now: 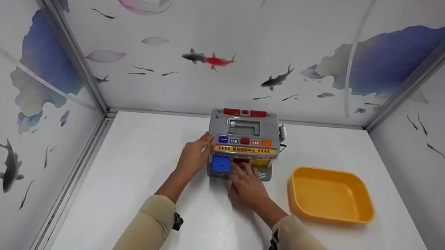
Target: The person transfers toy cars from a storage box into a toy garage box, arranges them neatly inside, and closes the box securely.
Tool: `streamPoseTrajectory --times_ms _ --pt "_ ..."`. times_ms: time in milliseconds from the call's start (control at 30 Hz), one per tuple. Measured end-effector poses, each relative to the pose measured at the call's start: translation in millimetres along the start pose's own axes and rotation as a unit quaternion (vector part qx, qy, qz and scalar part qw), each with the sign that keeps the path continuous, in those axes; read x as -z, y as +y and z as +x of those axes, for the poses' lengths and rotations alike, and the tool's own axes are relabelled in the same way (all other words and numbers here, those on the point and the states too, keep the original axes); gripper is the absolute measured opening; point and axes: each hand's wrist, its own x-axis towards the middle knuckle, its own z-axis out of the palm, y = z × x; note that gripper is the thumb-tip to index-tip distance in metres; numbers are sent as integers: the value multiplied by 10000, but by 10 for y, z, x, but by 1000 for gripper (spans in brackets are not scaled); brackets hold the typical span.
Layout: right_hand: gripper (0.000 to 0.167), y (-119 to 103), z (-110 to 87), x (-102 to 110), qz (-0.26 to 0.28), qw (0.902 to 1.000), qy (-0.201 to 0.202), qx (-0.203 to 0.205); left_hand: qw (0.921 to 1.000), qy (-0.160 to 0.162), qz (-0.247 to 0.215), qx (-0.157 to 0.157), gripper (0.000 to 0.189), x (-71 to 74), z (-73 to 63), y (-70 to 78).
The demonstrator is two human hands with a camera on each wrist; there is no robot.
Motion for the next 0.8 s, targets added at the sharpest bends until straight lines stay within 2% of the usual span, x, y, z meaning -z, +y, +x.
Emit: streamPoseTrajectory --times_ms 100,200,300,367,500,600,800 --pt "40 40 -55 72 185 9954 917 183 10000 28 15 -76 50 7 1 6" --pt "36 50 -35 165 222 9836 1763 297 9999 43 57 -148 50 12 2 7" --pt "44 29 46 270 1 9758 2159 352 9998 31 49 -171 50 12 1 11" --pt "54 8 110 319 -276 9754 2152 397 9999 11 43 -153 49 7 2 4" --pt "67 -22 206 334 -818 9789 1827 405 9999 -34 16 -102 50 -6 1 -4" --pt "69 -38 249 289 -1045 9800 1668 298 9999 -53 18 -137 51 -15 8 -10" --pt "68 -83 365 177 -1459 9746 1694 121 9996 61 79 -272 52 -10 7 -20"
